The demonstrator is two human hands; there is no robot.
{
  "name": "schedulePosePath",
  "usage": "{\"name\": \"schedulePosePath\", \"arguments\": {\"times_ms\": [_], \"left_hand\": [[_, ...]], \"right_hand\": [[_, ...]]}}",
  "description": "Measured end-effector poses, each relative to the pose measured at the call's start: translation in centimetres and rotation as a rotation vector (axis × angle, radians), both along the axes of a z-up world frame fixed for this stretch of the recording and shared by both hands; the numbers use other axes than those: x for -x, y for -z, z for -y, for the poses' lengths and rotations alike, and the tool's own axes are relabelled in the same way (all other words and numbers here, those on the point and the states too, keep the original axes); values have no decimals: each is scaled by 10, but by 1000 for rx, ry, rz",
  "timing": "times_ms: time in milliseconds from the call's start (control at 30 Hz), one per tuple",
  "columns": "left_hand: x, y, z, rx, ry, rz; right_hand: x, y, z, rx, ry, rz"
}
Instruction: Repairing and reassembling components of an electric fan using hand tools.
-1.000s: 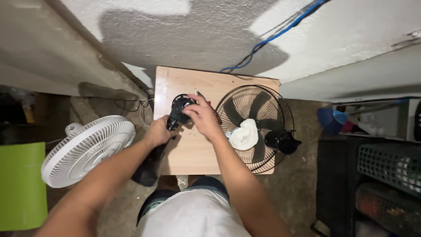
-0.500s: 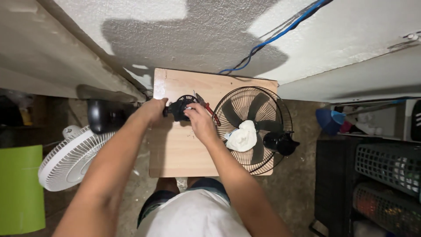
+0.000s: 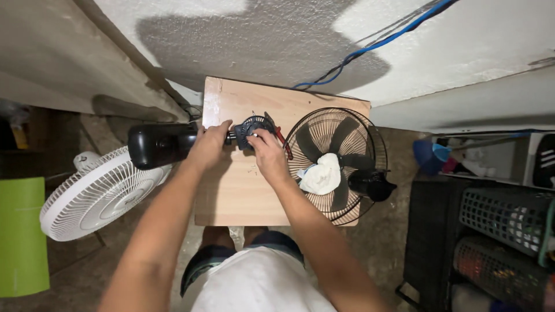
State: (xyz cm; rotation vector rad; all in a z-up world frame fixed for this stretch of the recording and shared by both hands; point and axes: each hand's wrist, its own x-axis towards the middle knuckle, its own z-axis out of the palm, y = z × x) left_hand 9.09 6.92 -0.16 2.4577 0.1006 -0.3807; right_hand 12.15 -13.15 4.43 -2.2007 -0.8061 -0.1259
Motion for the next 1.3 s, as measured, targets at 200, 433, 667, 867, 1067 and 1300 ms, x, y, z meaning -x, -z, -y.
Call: {"name": "schedulePosePath", "arguments": {"times_ms": [200, 433, 667, 867, 1067, 1300], "left_hand": [[1, -47, 28, 132, -116, 37], [7, 0, 38, 181, -167, 171], [6, -15, 40, 251, -205, 186], [0, -1, 48, 362, -364, 210], [0, -4, 49, 390, -421, 196], [-1, -1, 48, 387, -401, 168]], "right_hand": [[-2, 6, -2, -6, -4, 3], [-2, -7, 1, -7, -22, -72], [1, -1, 8, 13, -1, -69], [-2, 18, 7, -136, 126, -272], [-25, 48, 9, -526, 297, -611], [-36, 61, 15, -465, 385, -779]]}}
